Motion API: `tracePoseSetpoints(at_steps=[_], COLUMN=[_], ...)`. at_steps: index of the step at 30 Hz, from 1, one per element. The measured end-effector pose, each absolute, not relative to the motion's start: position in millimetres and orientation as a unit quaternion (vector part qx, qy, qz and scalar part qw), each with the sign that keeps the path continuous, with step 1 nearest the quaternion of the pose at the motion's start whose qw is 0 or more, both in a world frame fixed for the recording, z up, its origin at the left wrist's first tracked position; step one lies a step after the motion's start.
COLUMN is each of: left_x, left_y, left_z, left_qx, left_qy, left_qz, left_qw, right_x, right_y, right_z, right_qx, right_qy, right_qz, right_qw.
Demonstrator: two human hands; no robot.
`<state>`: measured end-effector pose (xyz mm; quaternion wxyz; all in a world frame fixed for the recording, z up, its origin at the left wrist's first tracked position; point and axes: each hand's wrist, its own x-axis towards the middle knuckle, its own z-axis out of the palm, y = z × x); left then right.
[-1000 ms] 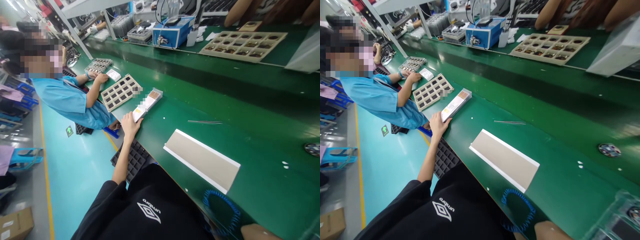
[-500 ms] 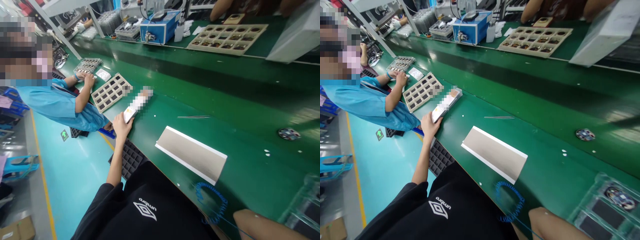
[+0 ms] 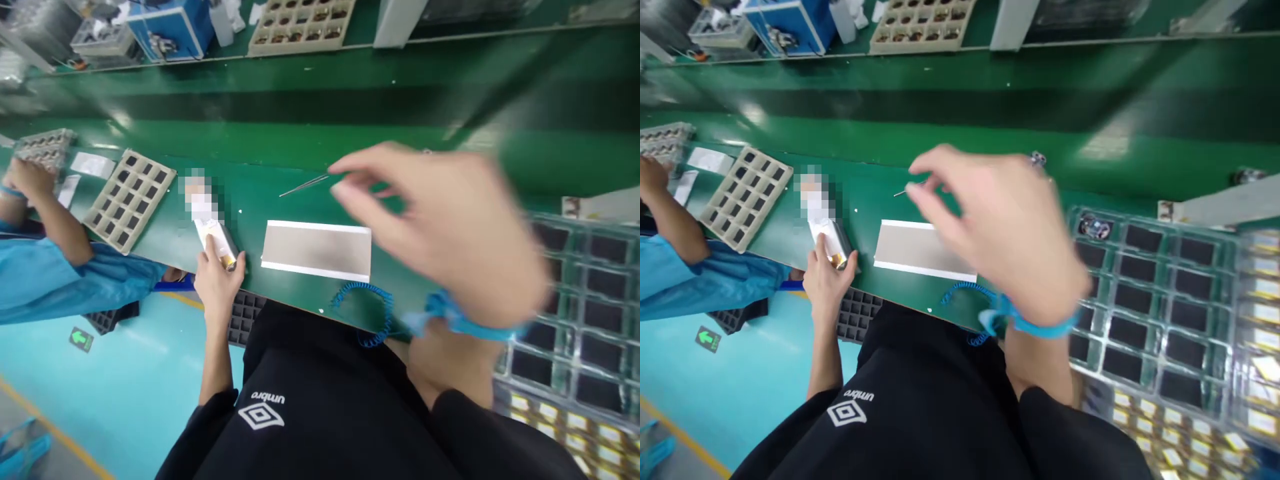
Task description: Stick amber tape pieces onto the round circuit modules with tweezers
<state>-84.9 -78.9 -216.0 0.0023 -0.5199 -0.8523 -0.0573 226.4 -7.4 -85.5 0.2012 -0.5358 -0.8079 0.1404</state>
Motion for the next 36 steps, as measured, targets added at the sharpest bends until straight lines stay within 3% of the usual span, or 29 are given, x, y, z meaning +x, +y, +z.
tracePoseSetpoints(at_steps=[4,8,13,16,18,25,36], left_x=[-81.6,-84.3,-84.6,-101.3,-121.1,-162.0,-134.1], left_y=[-93.7,-89.9,-89.3,-80.8,-62.9,23.8,-2.5], left_z=[-227.0,-240.6,-247.0,-241.7,-238.8,-258.2,-285.9], left_qx=[-0.653,-0.705,-0.731,-0.742,-0.748,-0.825,-0.814], left_qy=[-0.736,-0.654,-0.593,-0.562,-0.549,-0.487,-0.497], left_qz=[-0.175,-0.268,-0.331,-0.362,-0.371,-0.286,-0.297], left_qw=[0.032,0.061,0.063,0.050,0.040,0.009,0.040], right_x=[198.0,204.0,210.6,183.9,157.3,89.4,99.2], right_y=[-21.4,-27.9,-20.9,-28.1,-37.0,-50.8,-57.9], right_z=[-170.5,-229.4,-227.3,-222.2,-225.8,-254.0,-249.7], right_qx=[-0.540,-0.558,-0.576,-0.537,-0.492,-0.443,-0.465], right_qy=[-0.813,-0.796,-0.758,-0.726,-0.716,-0.557,-0.419], right_qz=[0.201,0.220,0.254,0.361,0.441,0.637,0.665], right_qw=[0.078,0.077,0.168,0.233,0.226,0.296,0.407])
